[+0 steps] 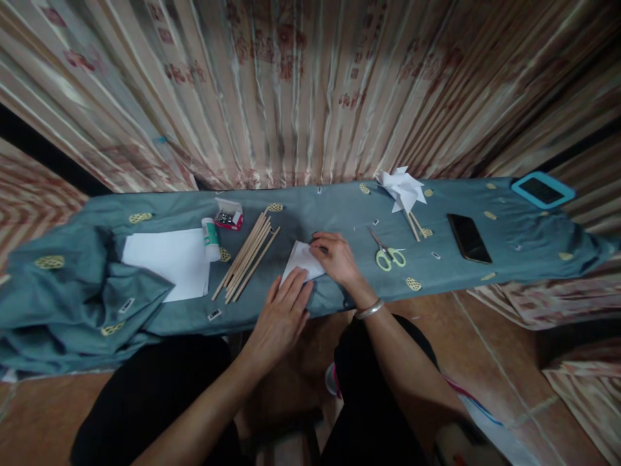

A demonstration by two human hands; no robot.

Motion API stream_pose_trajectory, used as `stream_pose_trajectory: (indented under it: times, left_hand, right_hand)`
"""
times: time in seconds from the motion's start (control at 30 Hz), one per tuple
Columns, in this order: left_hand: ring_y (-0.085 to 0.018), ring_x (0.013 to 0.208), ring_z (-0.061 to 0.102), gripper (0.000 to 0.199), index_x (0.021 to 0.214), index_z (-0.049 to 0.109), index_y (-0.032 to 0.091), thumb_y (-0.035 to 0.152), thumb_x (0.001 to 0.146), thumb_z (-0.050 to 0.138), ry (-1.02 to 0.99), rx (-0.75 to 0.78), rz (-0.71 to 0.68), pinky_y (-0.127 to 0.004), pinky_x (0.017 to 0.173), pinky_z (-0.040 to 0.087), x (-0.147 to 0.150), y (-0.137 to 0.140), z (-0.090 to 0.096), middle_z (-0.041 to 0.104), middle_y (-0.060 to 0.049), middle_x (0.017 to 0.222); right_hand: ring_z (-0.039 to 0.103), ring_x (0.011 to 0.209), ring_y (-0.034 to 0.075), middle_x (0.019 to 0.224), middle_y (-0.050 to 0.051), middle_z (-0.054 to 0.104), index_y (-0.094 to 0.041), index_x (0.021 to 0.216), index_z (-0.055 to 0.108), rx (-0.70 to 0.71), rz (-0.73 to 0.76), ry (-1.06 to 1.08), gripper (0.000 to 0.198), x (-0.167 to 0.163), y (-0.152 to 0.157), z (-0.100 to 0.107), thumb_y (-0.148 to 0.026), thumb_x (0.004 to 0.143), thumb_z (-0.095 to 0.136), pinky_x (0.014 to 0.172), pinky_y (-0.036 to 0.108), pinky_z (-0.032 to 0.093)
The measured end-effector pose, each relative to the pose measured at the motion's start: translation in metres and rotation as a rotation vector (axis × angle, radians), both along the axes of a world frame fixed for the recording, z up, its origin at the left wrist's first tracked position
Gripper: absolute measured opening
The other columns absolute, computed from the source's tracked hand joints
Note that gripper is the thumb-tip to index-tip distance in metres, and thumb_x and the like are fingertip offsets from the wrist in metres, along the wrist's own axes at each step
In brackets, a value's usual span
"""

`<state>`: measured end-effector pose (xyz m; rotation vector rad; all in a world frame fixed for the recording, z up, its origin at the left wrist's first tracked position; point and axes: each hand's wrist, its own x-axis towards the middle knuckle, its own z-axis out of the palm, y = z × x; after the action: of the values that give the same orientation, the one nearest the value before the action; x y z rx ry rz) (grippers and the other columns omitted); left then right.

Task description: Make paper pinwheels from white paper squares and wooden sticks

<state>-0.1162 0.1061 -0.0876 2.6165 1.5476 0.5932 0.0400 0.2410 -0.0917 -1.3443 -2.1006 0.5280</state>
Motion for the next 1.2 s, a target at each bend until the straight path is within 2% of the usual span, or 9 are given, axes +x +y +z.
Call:
stream_pose_trajectory:
  times: [0.2,0.47,0.83,1.13,1.2]
  left_hand:
    - [-0.033,0.139,0.034,0.050,0.136,0.045,0.007,0.023,0.089,0.052,0.045,-0.026,0.012,-0.055,0.112,0.031,-0.003,-0.004,-0.008,0.042,-0.021,0.147]
    - [-0.034,0.137,0.038,0.053,0.135,0.045,0.005,0.025,0.087,0.055,0.073,-0.029,0.015,-0.052,0.111,0.035,-0.004,-0.006,-0.014,0.043,-0.023,0.145]
    - [-0.034,0.140,0.032,0.055,0.135,0.042,0.006,0.024,0.086,0.057,0.072,-0.070,0.003,-0.051,0.112,0.034,-0.003,-0.009,-0.017,0.038,-0.025,0.148]
    - [-0.034,0.141,0.030,0.056,0.136,0.042,0.005,0.023,0.085,0.058,0.090,-0.077,0.005,-0.050,0.113,0.033,-0.003,-0.011,-0.018,0.036,-0.026,0.149]
    - [-0.034,0.140,0.031,0.057,0.135,0.044,0.004,0.024,0.084,0.059,0.108,-0.086,0.004,-0.049,0.113,0.033,-0.002,-0.011,-0.016,0.037,-0.026,0.148]
  right_hand:
    - [0.059,0.111,0.023,0.110,0.006,0.070,-0.022,0.081,0.073,0.008,-0.012,-0.028,0.011,-0.006,0.002,-0.005,-0.022,0.083,0.062,0.100,0.040,0.041]
    - [0.060,0.109,0.023,0.110,0.007,0.070,-0.021,0.078,0.071,0.036,-0.036,-0.031,0.010,-0.008,0.005,-0.008,-0.021,0.082,0.062,0.098,0.040,0.042]
    - [0.059,0.108,0.025,0.111,0.009,0.069,-0.019,0.080,0.070,0.031,-0.025,-0.049,0.006,-0.008,0.006,-0.010,-0.022,0.080,0.065,0.097,0.040,0.041]
    - [0.058,0.110,0.025,0.104,0.007,0.070,-0.021,0.080,0.069,0.038,0.003,-0.066,0.009,-0.007,0.008,-0.013,-0.024,0.083,0.062,0.097,0.041,0.040]
    - [0.057,0.111,0.026,0.107,0.009,0.070,-0.020,0.084,0.070,0.064,-0.003,-0.108,0.011,-0.008,0.004,-0.010,-0.025,0.084,0.061,0.097,0.042,0.040]
